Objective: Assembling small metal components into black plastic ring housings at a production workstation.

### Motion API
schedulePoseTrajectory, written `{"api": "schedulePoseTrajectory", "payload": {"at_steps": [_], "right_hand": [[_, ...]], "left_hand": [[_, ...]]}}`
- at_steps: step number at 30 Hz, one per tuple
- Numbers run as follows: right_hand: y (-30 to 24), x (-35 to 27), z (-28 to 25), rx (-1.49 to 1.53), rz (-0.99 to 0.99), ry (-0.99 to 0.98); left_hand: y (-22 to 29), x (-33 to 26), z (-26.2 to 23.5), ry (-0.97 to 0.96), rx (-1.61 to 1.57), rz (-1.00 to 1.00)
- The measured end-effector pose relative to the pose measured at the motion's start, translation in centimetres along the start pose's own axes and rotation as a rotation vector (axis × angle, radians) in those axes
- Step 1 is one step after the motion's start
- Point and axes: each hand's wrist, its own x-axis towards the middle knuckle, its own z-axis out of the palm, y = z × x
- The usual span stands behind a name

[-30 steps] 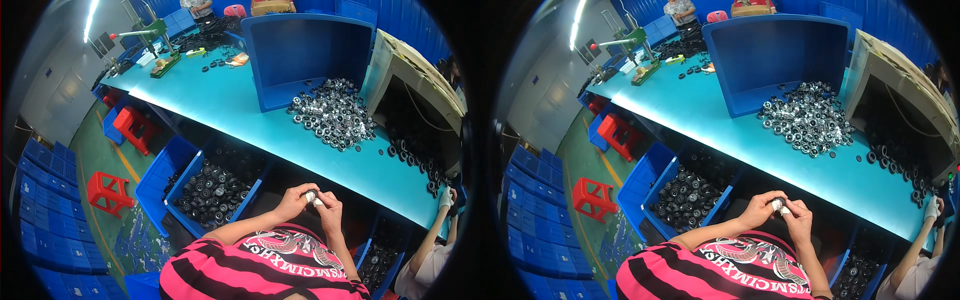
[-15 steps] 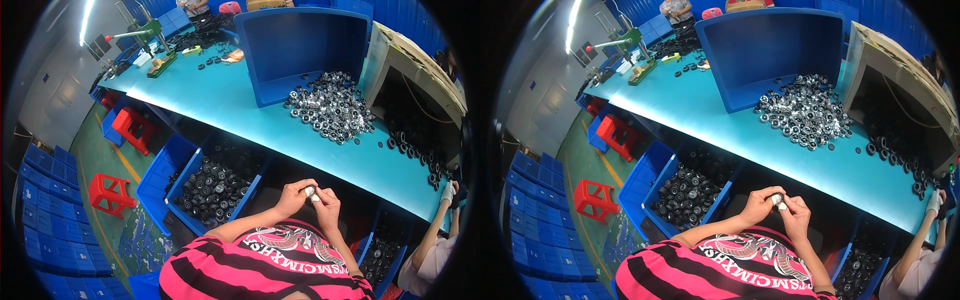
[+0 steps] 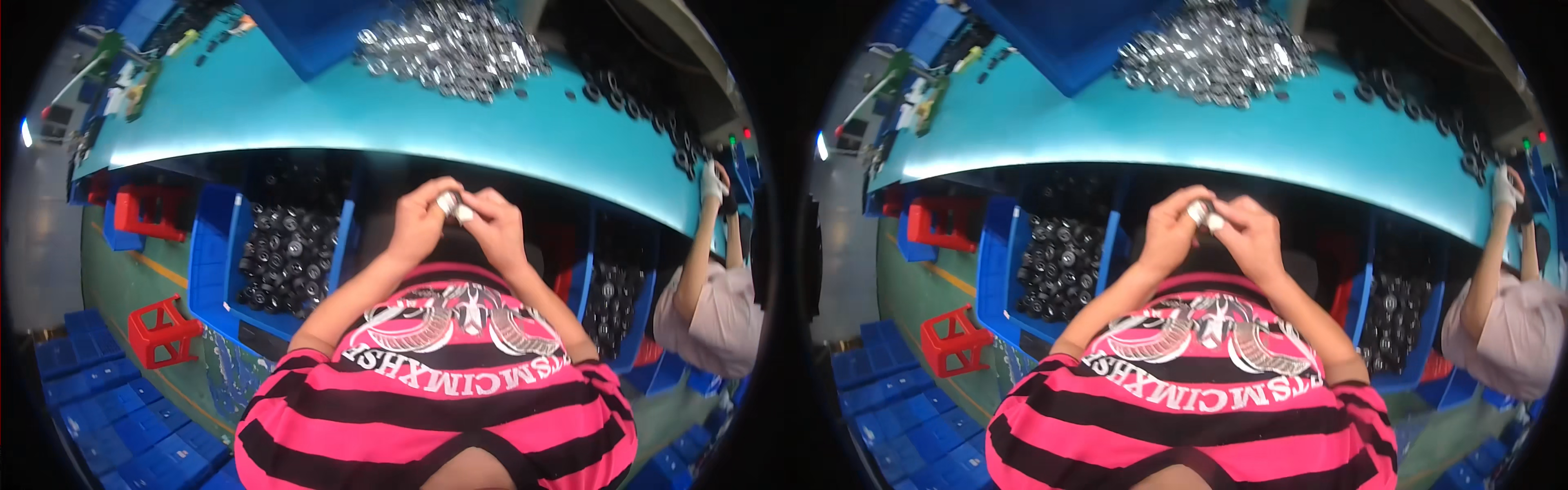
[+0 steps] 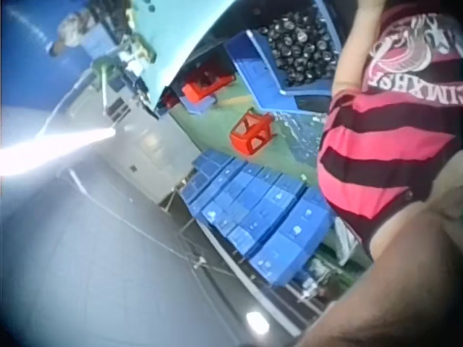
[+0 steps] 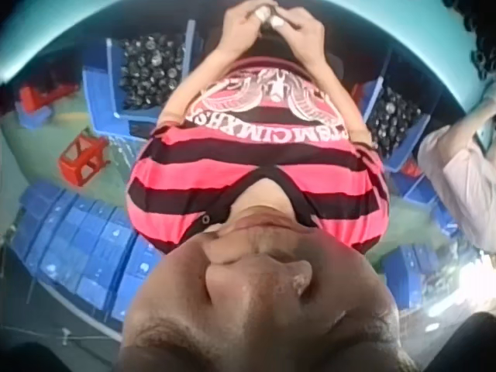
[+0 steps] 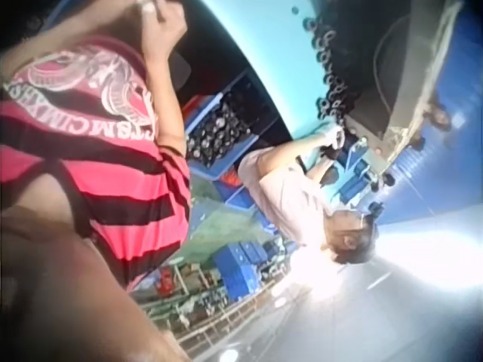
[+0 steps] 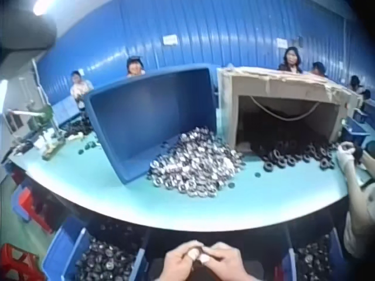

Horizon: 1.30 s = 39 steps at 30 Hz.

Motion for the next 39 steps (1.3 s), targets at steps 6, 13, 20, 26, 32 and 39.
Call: {"api": "schedulePoseTrajectory", "payload": {"at_steps": [6, 13, 20, 26, 32, 39], "right_hand": [[-0.5, 0.7, -0.4, 0.467, 0.359, -0.022], [0.8, 1.1, -0.4, 0.53, 0.458, -0.062], [1.9, 0.9, 1.0, 0.607, 0.509, 0.06], [3.2, 0.8, 2.1, 0.51, 0.438, 0.106], [3.7, 0.8, 2.1, 0.658, 0.477, 0.059], [3.2, 1.2, -0.3, 0.866, 0.6, -0.129]], "left_hand": [[0.6, 1.6, -1.5, -0.322, -0.15, -0.121], [-0.1, 0.9, -0.7, -0.258, 0.203, 0.025], [-1.2, 0.4, 0.4, -0.162, 0.347, 0.075], [-1.7, 0.4, 0.9, -0.021, 0.622, 0.351], [-2.6, 0.5, 0.6, -0.048, 0.638, 0.399], [-1.9, 0.9, -1.3, -0.286, -0.251, -0.138]]}}
